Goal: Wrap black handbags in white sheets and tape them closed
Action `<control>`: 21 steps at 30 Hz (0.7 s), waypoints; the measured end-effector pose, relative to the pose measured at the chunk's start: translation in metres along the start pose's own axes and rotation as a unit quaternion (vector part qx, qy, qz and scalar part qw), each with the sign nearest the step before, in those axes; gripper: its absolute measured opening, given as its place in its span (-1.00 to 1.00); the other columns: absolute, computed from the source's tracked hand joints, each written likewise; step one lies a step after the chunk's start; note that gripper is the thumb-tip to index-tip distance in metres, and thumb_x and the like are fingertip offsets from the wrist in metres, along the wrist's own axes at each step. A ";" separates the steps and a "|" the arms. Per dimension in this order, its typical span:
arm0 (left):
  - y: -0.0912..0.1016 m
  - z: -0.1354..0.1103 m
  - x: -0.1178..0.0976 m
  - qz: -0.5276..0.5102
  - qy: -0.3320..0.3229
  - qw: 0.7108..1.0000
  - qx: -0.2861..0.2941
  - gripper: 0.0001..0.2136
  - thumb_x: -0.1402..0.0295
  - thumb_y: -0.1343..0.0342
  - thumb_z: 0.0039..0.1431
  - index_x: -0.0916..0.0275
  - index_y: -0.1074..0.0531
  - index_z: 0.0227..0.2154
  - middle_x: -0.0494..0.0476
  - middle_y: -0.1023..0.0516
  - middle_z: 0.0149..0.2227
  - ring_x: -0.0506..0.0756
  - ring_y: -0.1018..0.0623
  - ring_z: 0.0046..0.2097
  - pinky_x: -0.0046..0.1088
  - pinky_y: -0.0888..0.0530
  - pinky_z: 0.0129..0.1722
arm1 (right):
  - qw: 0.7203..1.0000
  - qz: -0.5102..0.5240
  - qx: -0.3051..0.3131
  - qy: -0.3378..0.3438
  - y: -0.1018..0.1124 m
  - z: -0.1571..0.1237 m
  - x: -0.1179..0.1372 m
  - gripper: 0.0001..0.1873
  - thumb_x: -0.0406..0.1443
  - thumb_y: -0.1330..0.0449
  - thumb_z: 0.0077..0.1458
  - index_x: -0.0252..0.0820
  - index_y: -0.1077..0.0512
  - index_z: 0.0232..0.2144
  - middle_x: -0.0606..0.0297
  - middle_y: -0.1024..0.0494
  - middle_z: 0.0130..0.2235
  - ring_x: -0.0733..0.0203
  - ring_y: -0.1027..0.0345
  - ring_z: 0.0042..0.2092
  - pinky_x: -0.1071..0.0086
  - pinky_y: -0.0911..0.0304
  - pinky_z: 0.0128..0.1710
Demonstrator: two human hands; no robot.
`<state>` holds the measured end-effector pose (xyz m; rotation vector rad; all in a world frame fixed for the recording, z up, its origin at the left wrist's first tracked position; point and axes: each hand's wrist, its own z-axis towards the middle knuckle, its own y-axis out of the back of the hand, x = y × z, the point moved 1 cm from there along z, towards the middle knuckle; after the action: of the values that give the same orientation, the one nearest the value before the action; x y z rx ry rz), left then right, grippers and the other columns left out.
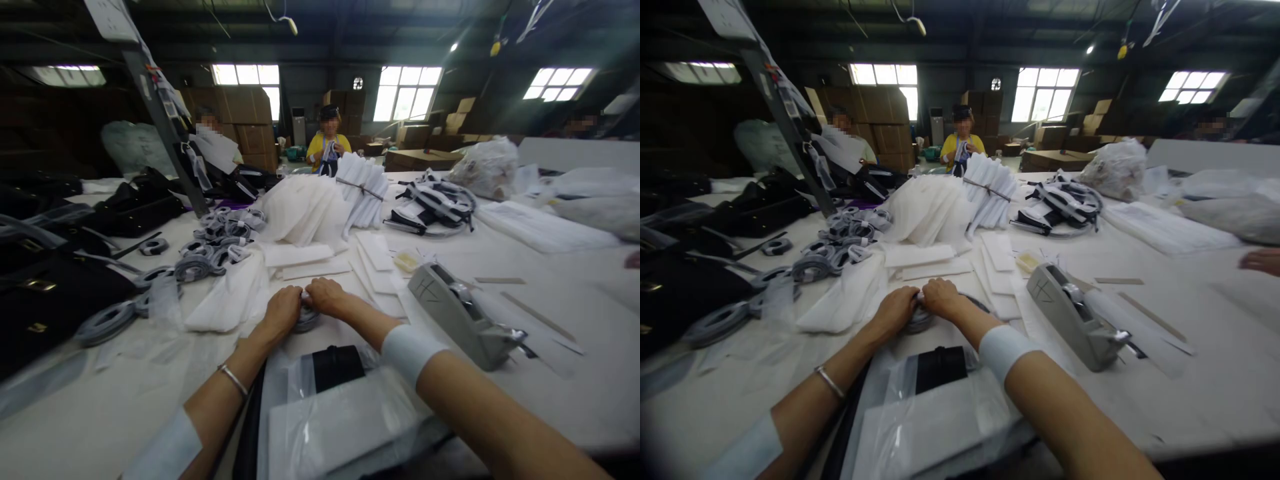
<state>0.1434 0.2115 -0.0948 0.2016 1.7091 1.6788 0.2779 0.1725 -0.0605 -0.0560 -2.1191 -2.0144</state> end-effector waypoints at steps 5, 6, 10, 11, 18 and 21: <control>0.026 -0.023 0.011 -0.018 -0.018 0.997 -0.069 -0.51 0.31 -0.08 0.16 0.32 -0.25 0.15 0.39 -0.22 0.27 0.26 -0.23 0.30 -0.17 -0.18 0.27 | 0.992 0.073 -0.102 -0.013 0.063 -0.073 -0.009 -0.50 -0.15 -0.19 0.22 -0.24 -0.35 0.15 0.07 -0.47 0.12 0.05 -0.34 0.12 0.24 -0.22 0.09; 0.033 -0.033 0.017 -0.025 -0.020 0.996 -0.084 -0.50 0.28 -0.07 0.17 0.32 -0.24 0.16 0.38 -0.21 0.28 0.26 -0.20 0.31 -0.15 -0.15 0.29 | 0.979 0.146 -0.141 -0.019 0.075 -0.100 -0.014 -0.59 -0.19 -0.18 0.22 -0.21 -0.43 0.07 0.13 -0.53 0.05 0.10 -0.39 0.06 0.28 -0.24 0.06; 0.049 -0.083 0.049 -0.127 0.029 0.984 -0.122 -0.48 0.10 -0.06 0.10 0.28 -0.33 0.07 0.36 -0.34 0.19 0.32 -0.30 0.26 -0.04 -0.26 0.23 | 0.882 0.445 -0.078 -0.133 0.076 -0.231 -0.029 -0.64 -0.06 -0.21 0.12 -0.23 -0.55 -0.47 0.25 -0.60 -0.44 0.17 -0.47 -0.38 0.34 -0.35 -0.32; 0.049 -0.096 0.055 -0.178 0.061 0.975 -0.114 -0.45 0.05 -0.07 0.08 0.28 -0.33 0.07 0.36 -0.34 0.19 0.33 -0.33 0.24 -0.05 -0.33 0.19 | 0.840 0.511 -0.043 -0.180 0.062 -0.261 -0.030 -0.61 -0.01 -0.26 0.05 -0.24 -0.53 -0.50 0.23 -0.60 -0.47 0.19 -0.47 -0.42 0.35 -0.35 -0.36; 0.032 -0.154 0.039 -0.499 0.294 0.810 -0.093 -0.50 0.22 -0.30 0.04 0.24 -0.32 0.03 0.34 -0.31 0.24 0.25 -0.41 0.20 -0.26 -0.40 0.15 | 0.526 0.786 0.001 -0.324 -0.070 -0.327 0.013 -0.37 0.05 -0.47 -0.25 -0.28 -0.44 -0.28 0.10 -0.61 -0.26 0.07 -0.55 -0.21 0.26 -0.43 -0.19; 0.033 -0.166 0.016 -0.554 0.326 0.762 -0.078 -0.52 0.35 -0.35 0.00 0.23 -0.35 -0.01 0.32 -0.41 0.17 0.24 -0.48 0.13 -0.30 -0.46 0.09 | 0.431 0.847 -0.027 -0.309 -0.083 -0.311 0.035 -0.30 0.05 -0.50 -0.30 -0.31 -0.39 -0.25 -0.01 -0.59 -0.20 -0.09 -0.52 -0.08 0.15 -0.39 -0.01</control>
<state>0.0231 0.0914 -0.0881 -1.3693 1.5394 0.9354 0.2695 -0.1449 -0.1232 -2.1040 -0.7807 -0.5486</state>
